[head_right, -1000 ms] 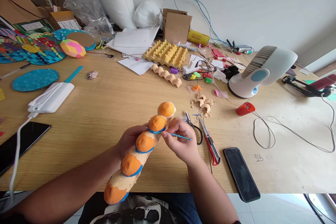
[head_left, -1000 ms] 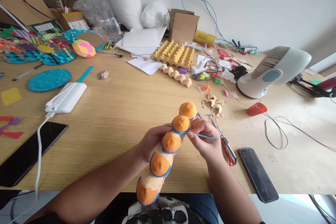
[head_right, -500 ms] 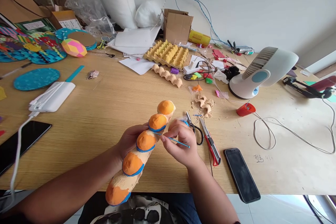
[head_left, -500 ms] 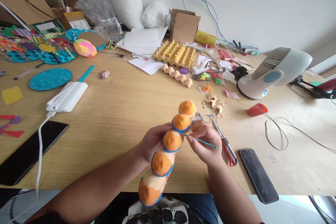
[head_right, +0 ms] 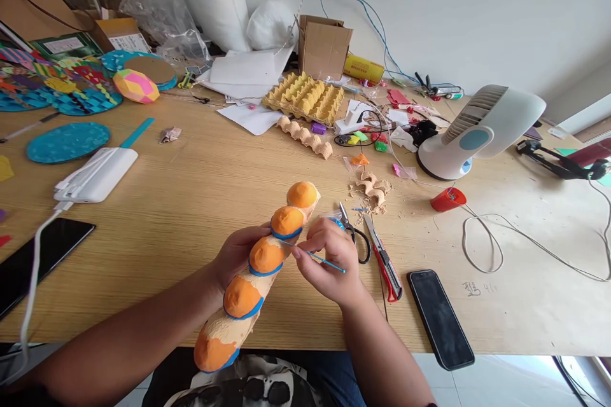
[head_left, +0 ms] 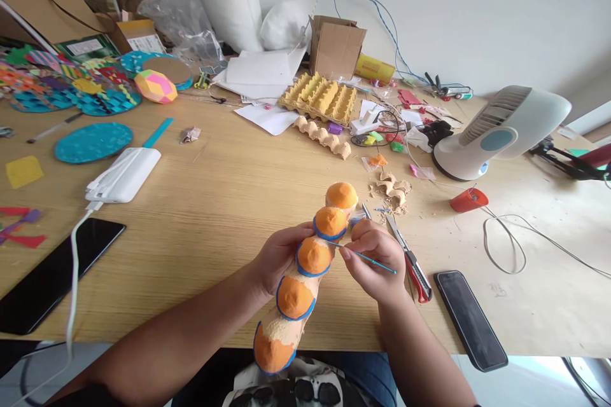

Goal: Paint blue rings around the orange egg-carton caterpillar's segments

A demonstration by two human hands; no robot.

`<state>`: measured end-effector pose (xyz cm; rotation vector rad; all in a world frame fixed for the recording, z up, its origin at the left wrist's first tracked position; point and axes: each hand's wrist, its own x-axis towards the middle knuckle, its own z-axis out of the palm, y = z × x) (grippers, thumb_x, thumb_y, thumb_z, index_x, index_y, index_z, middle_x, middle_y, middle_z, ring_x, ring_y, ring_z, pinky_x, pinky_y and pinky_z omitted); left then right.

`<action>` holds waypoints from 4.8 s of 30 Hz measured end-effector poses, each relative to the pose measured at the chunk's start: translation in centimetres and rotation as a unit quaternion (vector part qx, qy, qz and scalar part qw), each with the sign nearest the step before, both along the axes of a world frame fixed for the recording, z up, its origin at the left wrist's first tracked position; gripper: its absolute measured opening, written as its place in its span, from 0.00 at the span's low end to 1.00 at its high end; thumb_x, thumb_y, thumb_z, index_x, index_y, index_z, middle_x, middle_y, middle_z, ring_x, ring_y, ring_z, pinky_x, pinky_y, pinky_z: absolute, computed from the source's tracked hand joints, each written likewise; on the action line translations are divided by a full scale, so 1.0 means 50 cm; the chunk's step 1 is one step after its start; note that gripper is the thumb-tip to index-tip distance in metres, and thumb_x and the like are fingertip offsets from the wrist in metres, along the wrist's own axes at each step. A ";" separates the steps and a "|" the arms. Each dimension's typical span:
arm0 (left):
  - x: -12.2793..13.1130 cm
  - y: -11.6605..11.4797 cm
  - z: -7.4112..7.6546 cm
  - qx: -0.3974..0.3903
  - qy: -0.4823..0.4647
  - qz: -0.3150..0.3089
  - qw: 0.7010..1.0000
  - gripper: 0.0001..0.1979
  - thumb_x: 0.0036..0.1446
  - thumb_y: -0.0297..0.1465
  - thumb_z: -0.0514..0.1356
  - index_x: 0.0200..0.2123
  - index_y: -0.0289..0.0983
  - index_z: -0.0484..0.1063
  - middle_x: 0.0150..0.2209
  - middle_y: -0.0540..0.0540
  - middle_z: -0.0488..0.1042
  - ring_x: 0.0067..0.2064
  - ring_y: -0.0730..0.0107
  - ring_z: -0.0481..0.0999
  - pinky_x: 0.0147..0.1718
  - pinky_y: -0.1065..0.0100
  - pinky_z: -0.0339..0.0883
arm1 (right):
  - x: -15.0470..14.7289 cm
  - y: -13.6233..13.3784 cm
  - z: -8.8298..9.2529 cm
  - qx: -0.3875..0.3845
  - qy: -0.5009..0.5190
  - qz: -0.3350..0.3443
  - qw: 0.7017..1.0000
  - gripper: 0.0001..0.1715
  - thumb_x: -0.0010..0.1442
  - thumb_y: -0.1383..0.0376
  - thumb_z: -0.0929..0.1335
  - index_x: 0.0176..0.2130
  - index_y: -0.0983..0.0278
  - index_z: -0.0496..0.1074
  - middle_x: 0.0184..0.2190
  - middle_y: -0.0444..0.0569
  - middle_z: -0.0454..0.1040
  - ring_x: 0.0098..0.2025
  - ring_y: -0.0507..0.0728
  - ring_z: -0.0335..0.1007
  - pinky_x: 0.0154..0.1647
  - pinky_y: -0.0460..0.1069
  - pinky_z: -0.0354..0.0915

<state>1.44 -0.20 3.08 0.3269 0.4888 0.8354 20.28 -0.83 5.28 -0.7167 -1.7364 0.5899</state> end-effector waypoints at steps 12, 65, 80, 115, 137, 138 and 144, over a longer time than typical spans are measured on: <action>0.002 0.004 -0.004 0.024 0.017 0.004 1.000 0.06 0.51 0.35 0.69 0.34 0.41 0.82 0.31 0.45 0.80 0.31 0.63 0.75 0.34 0.64 0.65 | -0.001 0.002 0.009 0.050 -0.024 -0.010 0.998 0.12 0.60 0.76 0.71 0.34 0.59 0.71 0.26 0.43 0.69 0.29 0.54 0.67 0.29 0.50 0.64; 0.019 -0.011 0.009 0.047 0.109 0.144 0.983 0.05 0.47 0.31 0.69 0.30 0.36 0.82 0.28 0.46 0.78 0.30 0.67 0.74 0.31 0.68 0.67 | -0.004 0.001 0.009 0.024 -0.042 -0.009 0.999 0.12 0.61 0.75 0.71 0.32 0.59 0.69 0.24 0.41 0.67 0.28 0.53 0.66 0.29 0.50 0.62; 0.017 -0.014 0.008 0.046 0.078 0.124 0.988 0.05 0.47 0.30 0.70 0.30 0.37 0.83 0.28 0.46 0.80 0.31 0.66 0.77 0.33 0.67 0.70 | -0.010 -0.001 0.000 0.025 -0.041 -0.045 0.998 0.12 0.63 0.73 0.72 0.31 0.58 0.69 0.23 0.41 0.67 0.26 0.53 0.66 0.27 0.50 0.61; 0.013 -0.015 0.004 0.031 0.025 0.093 0.995 0.11 0.49 0.32 0.72 0.36 0.33 0.83 0.34 0.44 0.83 0.35 0.67 0.79 0.37 0.69 0.72 | -0.008 0.001 -0.021 -0.083 0.089 0.021 0.992 0.13 0.64 0.66 0.73 0.29 0.60 0.69 0.25 0.42 0.68 0.27 0.53 0.64 0.28 0.49 0.62; 0.007 -0.008 0.006 0.029 0.004 0.013 1.000 0.07 0.53 0.32 0.66 0.37 0.39 0.82 0.31 0.47 0.80 0.30 0.64 0.75 0.32 0.66 0.65 | 0.001 0.005 -0.014 -0.103 0.107 0.078 0.986 0.10 0.62 0.68 0.75 0.30 0.60 0.72 0.26 0.42 0.69 0.29 0.53 0.65 0.30 0.49 0.61; 0.007 -0.008 0.007 0.027 0.007 0.011 1.000 0.08 0.53 0.32 0.65 0.37 0.39 0.82 0.30 0.47 0.79 0.30 0.64 0.75 0.32 0.66 0.64 | 0.001 0.005 -0.012 -0.102 0.106 0.081 0.986 0.11 0.62 0.68 0.75 0.30 0.60 0.72 0.26 0.42 0.69 0.29 0.52 0.65 0.30 0.49 0.61; 0.006 -0.006 0.005 0.026 0.012 -0.001 1.000 0.06 0.52 0.34 0.67 0.33 0.41 0.80 0.28 0.47 0.77 0.28 0.68 0.72 0.31 0.67 0.64 | 0.003 0.005 -0.004 -0.124 0.114 0.068 0.983 0.12 0.63 0.66 0.74 0.29 0.60 0.71 0.25 0.42 0.68 0.28 0.53 0.63 0.29 0.49 0.60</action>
